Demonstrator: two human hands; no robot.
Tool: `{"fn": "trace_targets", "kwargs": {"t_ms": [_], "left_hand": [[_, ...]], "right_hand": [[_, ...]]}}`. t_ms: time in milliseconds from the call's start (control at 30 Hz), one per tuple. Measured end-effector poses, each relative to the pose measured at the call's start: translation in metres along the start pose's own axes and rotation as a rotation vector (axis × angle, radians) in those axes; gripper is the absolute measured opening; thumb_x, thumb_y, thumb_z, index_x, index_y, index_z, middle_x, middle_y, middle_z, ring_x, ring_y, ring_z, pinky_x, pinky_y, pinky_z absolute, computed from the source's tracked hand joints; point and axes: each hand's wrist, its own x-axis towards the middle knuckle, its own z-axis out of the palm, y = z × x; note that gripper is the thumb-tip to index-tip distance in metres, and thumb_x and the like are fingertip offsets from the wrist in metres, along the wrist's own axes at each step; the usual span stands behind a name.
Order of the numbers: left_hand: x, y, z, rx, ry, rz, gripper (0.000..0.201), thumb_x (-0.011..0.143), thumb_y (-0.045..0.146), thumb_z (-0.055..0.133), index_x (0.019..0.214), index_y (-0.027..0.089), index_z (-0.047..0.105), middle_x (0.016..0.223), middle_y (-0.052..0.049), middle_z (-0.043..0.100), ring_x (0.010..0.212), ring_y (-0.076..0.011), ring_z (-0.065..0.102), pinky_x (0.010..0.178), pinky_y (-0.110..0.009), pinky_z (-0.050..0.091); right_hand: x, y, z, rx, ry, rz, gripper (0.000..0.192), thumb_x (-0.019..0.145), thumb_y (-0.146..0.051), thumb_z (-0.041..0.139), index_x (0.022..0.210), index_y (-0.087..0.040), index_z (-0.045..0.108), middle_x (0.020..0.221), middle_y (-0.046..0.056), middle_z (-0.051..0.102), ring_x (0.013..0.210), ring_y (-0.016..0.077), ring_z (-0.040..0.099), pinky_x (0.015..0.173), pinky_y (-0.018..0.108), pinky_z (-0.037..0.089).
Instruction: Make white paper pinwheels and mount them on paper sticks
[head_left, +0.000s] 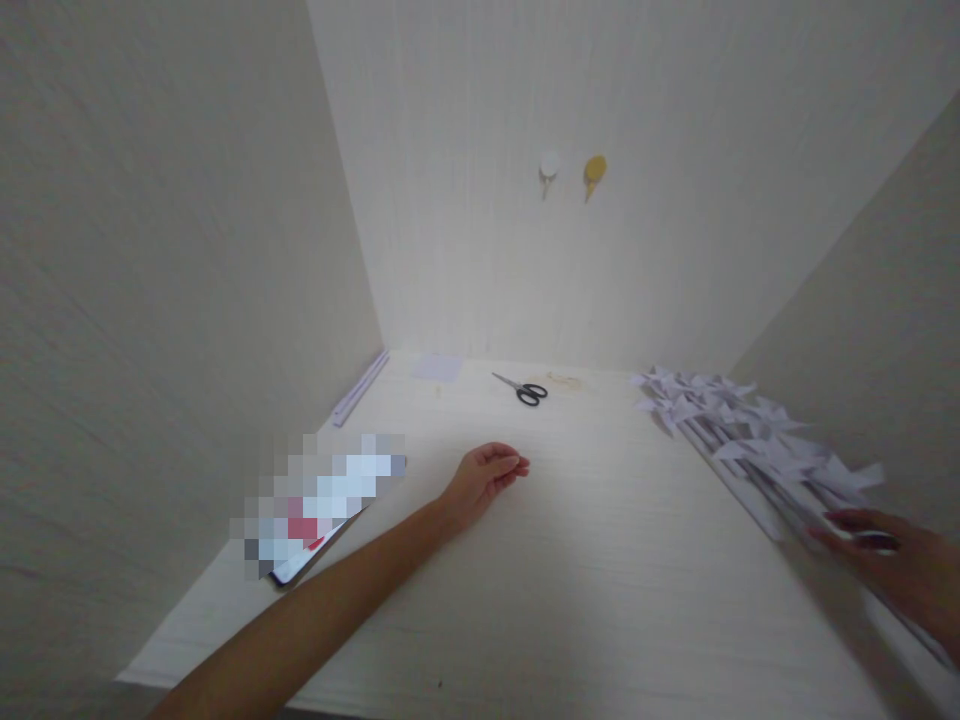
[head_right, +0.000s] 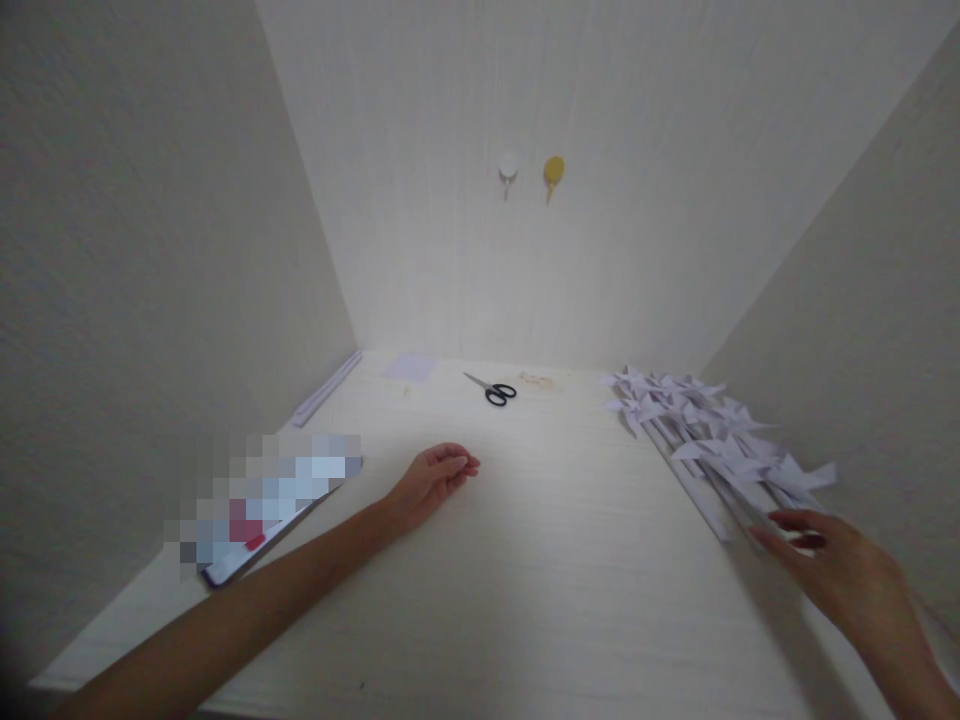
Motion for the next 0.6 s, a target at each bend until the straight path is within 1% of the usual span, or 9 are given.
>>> {"fn": "trace_targets", "kwargs": {"t_ms": [67,100,133,233,300,333,400,467,600], "left_hand": [[0.0,-0.002,0.0,0.026,0.009,0.012,0.018,0.061,0.02,0.065,0.062,0.012,0.05,0.069,-0.004,0.064,0.062,-0.0087,0.058,0.059,-0.02,0.039],[0.0,-0.002,0.0,0.039,0.01,0.016,0.021,0.06,0.021,0.066,0.06,0.012,0.047,0.068,-0.004,0.064,0.061,-0.0086,0.058,0.059,-0.02,0.039],[0.0,-0.003,0.0,0.05,0.008,0.022,0.023,0.059,0.022,0.066,0.058,0.012,0.046,0.067,-0.004,0.064,0.06,-0.0085,0.058,0.059,-0.02,0.039],[-0.001,-0.003,0.001,0.07,0.008,0.027,0.025,0.058,0.022,0.067,0.056,0.012,0.045,0.067,-0.005,0.065,0.058,-0.0081,0.057,0.058,-0.02,0.038],[-0.002,-0.002,0.001,0.073,0.008,0.038,0.026,0.058,0.022,0.067,0.055,0.012,0.044,0.067,-0.005,0.065,0.057,-0.0079,0.056,0.056,-0.02,0.038],[-0.002,-0.002,0.001,0.072,0.003,0.046,0.026,0.058,0.023,0.067,0.056,0.012,0.044,0.068,-0.006,0.066,0.056,-0.008,0.056,0.056,-0.02,0.037],[-0.003,-0.002,0.001,0.072,-0.013,0.065,0.026,0.058,0.024,0.067,0.056,0.012,0.044,0.069,-0.007,0.066,0.056,-0.0082,0.056,0.055,-0.02,0.037],[-0.003,-0.003,0.001,0.078,-0.025,0.079,0.027,0.057,0.025,0.067,0.056,0.012,0.044,0.068,-0.007,0.066,0.056,-0.0084,0.056,0.054,-0.02,0.036],[-0.003,-0.007,-0.003,0.106,-0.021,0.105,0.028,0.058,0.028,0.067,0.058,0.013,0.043,0.067,-0.005,0.065,0.054,-0.0087,0.056,0.055,-0.021,0.037]], "right_hand": [[-0.012,-0.043,0.012,0.148,-0.131,-0.036,0.026,0.041,-0.044,0.059,0.055,-0.022,0.058,0.058,0.01,0.062,0.047,0.0219,0.055,0.05,0.035,0.042],[-0.02,-0.068,0.02,0.217,-0.174,-0.073,0.028,0.045,-0.045,0.056,0.058,-0.021,0.058,0.061,0.01,0.062,0.05,0.0217,0.056,0.052,0.035,0.042],[-0.027,-0.095,0.03,0.289,-0.216,-0.144,0.028,0.048,-0.045,0.054,0.06,-0.02,0.058,0.063,0.009,0.062,0.052,0.0209,0.056,0.053,0.034,0.043],[-0.047,-0.169,0.066,0.488,-0.346,-0.34,0.021,0.056,-0.037,0.052,0.062,-0.018,0.057,0.062,0.006,0.061,0.054,0.0179,0.054,0.053,0.031,0.043],[-0.057,-0.208,0.09,0.63,-0.412,-0.376,0.017,0.058,-0.032,0.053,0.062,-0.016,0.058,0.063,0.006,0.061,0.054,0.0167,0.053,0.053,0.03,0.043],[-0.061,-0.224,0.102,0.657,-0.418,-0.38,0.016,0.059,-0.03,0.052,0.063,-0.015,0.058,0.064,0.006,0.061,0.053,0.0157,0.053,0.053,0.029,0.043],[-0.067,-0.247,0.121,0.692,-0.423,-0.388,0.017,0.062,-0.028,0.049,0.068,-0.014,0.058,0.069,0.007,0.062,0.056,0.0154,0.054,0.054,0.028,0.043],[-0.073,-0.261,0.135,0.735,-0.429,-0.391,0.018,0.064,-0.026,0.047,0.071,-0.014,0.057,0.072,0.008,0.062,0.058,0.0151,0.054,0.054,0.027,0.044],[-0.08,-0.267,0.146,0.804,-0.451,-0.383,0.018,0.064,-0.027,0.048,0.074,-0.014,0.056,0.066,0.006,0.061,0.053,0.0147,0.054,0.049,0.026,0.043]]}}
